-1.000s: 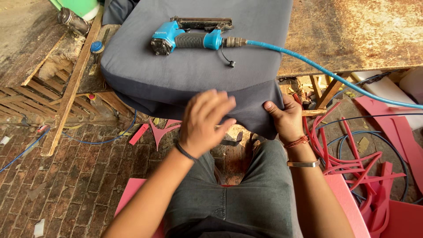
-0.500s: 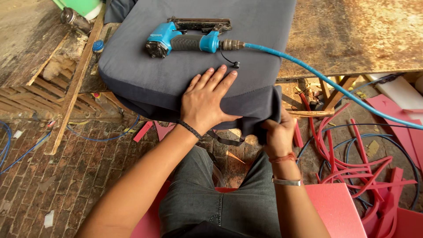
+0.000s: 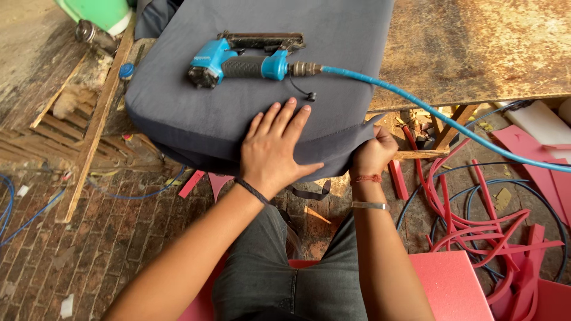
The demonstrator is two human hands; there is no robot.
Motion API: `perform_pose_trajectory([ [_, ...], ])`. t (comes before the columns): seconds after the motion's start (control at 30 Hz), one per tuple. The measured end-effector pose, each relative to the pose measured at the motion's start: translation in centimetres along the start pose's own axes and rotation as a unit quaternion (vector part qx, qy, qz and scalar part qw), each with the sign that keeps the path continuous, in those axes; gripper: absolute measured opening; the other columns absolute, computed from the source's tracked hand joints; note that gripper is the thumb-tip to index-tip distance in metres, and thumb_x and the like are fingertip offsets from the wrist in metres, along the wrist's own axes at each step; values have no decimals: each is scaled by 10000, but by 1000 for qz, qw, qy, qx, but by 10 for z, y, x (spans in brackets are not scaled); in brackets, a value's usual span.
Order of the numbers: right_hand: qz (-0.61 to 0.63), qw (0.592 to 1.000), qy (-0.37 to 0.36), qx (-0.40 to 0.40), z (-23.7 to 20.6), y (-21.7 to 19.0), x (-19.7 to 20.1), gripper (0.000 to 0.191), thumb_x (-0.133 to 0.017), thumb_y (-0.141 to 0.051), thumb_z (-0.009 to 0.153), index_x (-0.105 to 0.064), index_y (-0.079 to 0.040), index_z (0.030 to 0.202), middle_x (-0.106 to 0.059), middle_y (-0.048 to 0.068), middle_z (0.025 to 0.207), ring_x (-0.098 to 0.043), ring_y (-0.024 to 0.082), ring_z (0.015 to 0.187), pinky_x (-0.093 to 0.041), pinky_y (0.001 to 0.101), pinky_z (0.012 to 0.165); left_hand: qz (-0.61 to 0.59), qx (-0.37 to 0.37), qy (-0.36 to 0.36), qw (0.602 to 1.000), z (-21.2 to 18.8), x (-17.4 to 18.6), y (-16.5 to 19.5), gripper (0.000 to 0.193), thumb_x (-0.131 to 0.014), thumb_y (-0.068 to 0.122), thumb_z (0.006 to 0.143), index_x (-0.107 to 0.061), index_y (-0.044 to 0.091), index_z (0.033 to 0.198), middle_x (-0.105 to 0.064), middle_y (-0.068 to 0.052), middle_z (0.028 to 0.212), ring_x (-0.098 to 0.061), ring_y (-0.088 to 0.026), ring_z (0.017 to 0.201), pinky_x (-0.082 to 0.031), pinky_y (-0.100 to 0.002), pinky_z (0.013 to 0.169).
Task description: The person stretches gray fabric over a foam cushion on a workbench, pulling the edges taut and folding them under. They use a pneumatic nail gun to staple the fabric to the cushion base, working around the sides and repositioning the cushion as they go.
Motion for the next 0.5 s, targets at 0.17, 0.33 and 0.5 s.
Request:
perform_pose_trajectory([
  [0.17, 107, 989, -43, -96, 8, 19, -3, 259, -457, 120, 838, -655, 6, 715, -679, 68, 715, -559, 114, 605, -483, 253, 571, 58, 23, -6, 998, 18, -12, 31, 1090, -832, 662, 636, -439, 138, 1508, -460, -177, 1520, -466, -478, 1335, -385, -606, 1086],
  [0.33, 96, 989, -29, -105, 9, 29, -1, 254, -467, 123, 822, -667, 7, 720, -690, 82, 722, -567, 125, 599, -485, 261, 561, 85, 76, -4, 993, 26, -14, 45, 1072, -873, 627, 568, -490, 128, 1437, -515, -169, 1444, -512, -490, 1288, -420, -643, 1026],
  [0.5, 109, 989, -32, -98, 7, 26, -2, 231, -516, 100, 874, -652, -4, 720, -683, 78, 724, -559, 120, 599, -472, 263, 548, 80, 76, 58, 992, 29, -12, 53, 990, -876, 627, 564, -563, 109, 1347, -578, -150, 1387, -557, -466, 1265, -443, -608, 1023],
])
Point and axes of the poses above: each hand's wrist, its own z-axis towards the middle knuckle, its own x-axis out of the back of the hand, y = z × x, the point moved 8 cm from there along z, towards the middle knuckle
